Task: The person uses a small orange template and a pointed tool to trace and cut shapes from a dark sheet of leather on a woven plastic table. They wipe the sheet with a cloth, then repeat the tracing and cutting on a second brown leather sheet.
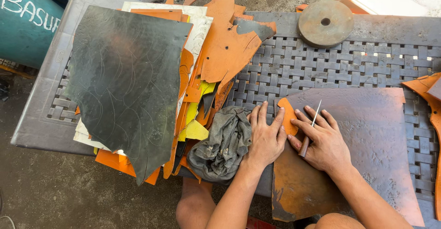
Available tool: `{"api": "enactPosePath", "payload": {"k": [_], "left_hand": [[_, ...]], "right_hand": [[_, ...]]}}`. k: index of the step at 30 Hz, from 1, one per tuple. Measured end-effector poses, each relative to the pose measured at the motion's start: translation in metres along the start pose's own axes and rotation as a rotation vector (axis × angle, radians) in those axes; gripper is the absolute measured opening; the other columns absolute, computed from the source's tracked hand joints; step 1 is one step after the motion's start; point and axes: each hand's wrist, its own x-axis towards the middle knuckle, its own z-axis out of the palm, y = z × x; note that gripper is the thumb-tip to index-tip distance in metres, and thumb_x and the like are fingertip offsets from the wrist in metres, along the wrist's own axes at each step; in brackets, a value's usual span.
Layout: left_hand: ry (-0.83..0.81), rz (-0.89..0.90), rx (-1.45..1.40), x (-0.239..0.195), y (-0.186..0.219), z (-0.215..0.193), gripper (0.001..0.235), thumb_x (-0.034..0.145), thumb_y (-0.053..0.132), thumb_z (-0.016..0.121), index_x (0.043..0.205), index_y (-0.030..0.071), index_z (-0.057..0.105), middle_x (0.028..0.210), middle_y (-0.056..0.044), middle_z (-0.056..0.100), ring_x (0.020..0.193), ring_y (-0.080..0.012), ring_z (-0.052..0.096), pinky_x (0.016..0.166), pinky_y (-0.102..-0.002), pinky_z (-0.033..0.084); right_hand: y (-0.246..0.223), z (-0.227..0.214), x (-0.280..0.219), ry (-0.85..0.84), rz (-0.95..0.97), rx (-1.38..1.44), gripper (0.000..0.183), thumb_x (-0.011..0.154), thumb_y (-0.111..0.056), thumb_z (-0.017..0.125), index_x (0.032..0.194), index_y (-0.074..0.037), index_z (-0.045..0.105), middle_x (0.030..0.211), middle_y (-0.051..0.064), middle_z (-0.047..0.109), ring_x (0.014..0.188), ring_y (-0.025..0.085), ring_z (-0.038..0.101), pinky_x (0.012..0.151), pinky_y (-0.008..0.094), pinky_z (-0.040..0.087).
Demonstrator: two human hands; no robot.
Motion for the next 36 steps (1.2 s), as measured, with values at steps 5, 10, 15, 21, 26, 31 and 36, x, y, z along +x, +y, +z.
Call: {"api": "enactPosePath", "payload": {"k": [5,10,15,21,26,31,36], "left_hand": [[-0.008,-0.002,0.001,-0.001,-0.001,0.002,0.049,0.093,0.02,0.062,0.141,0.013,0.064,0.151,-0.035,0.043,0.139,-0.0481,0.038,0.116,-0.061,0.028],[-0.005,-0.01,-0.003,-0.002,-0.002,0.004,0.048,0.093,0.02,0.062,0.14,0.015,0.065,0.152,-0.034,0.041,0.14,-0.0484,0.037,0.117,-0.061,0.027],[-0.007,-0.01,-0.008,-0.002,-0.003,0.005,0.048,0.093,0.021,0.062,0.14,0.015,0.065,0.153,-0.034,0.041,0.141,-0.0488,0.036,0.117,-0.061,0.026],[-0.092,-0.074,-0.039,0.007,0.002,-0.002,0.049,0.091,0.013,0.061,0.14,0.016,0.065,0.152,-0.033,0.039,0.141,-0.0499,0.034,0.118,-0.061,0.025],[-0.423,-0.239,-0.079,0.03,-0.008,-0.027,0.064,0.081,-0.005,0.056,0.136,0.027,0.067,0.152,-0.022,0.041,0.141,-0.0427,0.037,0.116,-0.049,0.038],[-0.478,-0.194,-0.019,0.046,-0.007,-0.044,0.055,0.089,0.001,0.059,0.133,0.033,0.069,0.151,-0.019,0.042,0.137,-0.0398,0.04,0.113,-0.051,0.037],[-0.464,-0.152,-0.022,0.044,-0.01,-0.042,0.053,0.089,0.003,0.061,0.133,0.032,0.069,0.149,-0.02,0.042,0.135,-0.0411,0.04,0.113,-0.051,0.037]], "right_hand": [[0.0,-0.001,0.0,0.003,-0.01,0.005,0.04,0.087,-0.041,0.07,0.116,-0.014,0.074,0.137,0.006,0.067,0.139,0.025,0.053,0.122,0.048,0.031],[0.0,-0.001,-0.001,0.012,-0.008,0.012,0.041,0.086,-0.041,0.07,0.116,-0.012,0.074,0.137,0.007,0.067,0.139,0.025,0.053,0.122,0.048,0.031],[0.001,0.0,-0.001,0.007,0.0,0.015,0.042,0.086,-0.041,0.07,0.117,-0.012,0.074,0.137,0.007,0.067,0.139,0.025,0.053,0.122,0.047,0.031],[0.002,-0.002,0.0,-0.003,-0.009,-0.006,0.044,0.087,-0.044,0.069,0.118,-0.013,0.073,0.138,0.006,0.066,0.14,0.025,0.052,0.122,0.047,0.031],[0.003,0.0,-0.002,-0.01,-0.001,0.009,0.045,0.088,-0.044,0.068,0.119,-0.013,0.073,0.139,0.007,0.066,0.14,0.025,0.052,0.123,0.047,0.031],[0.001,-0.002,-0.001,-0.002,-0.008,0.016,0.042,0.087,-0.047,0.07,0.114,-0.015,0.076,0.134,0.007,0.069,0.14,0.025,0.054,0.123,0.047,0.031],[0.003,-0.001,-0.001,-0.014,-0.007,0.013,0.045,0.086,-0.052,0.07,0.114,-0.017,0.077,0.133,0.006,0.07,0.139,0.025,0.054,0.123,0.048,0.032]]}}
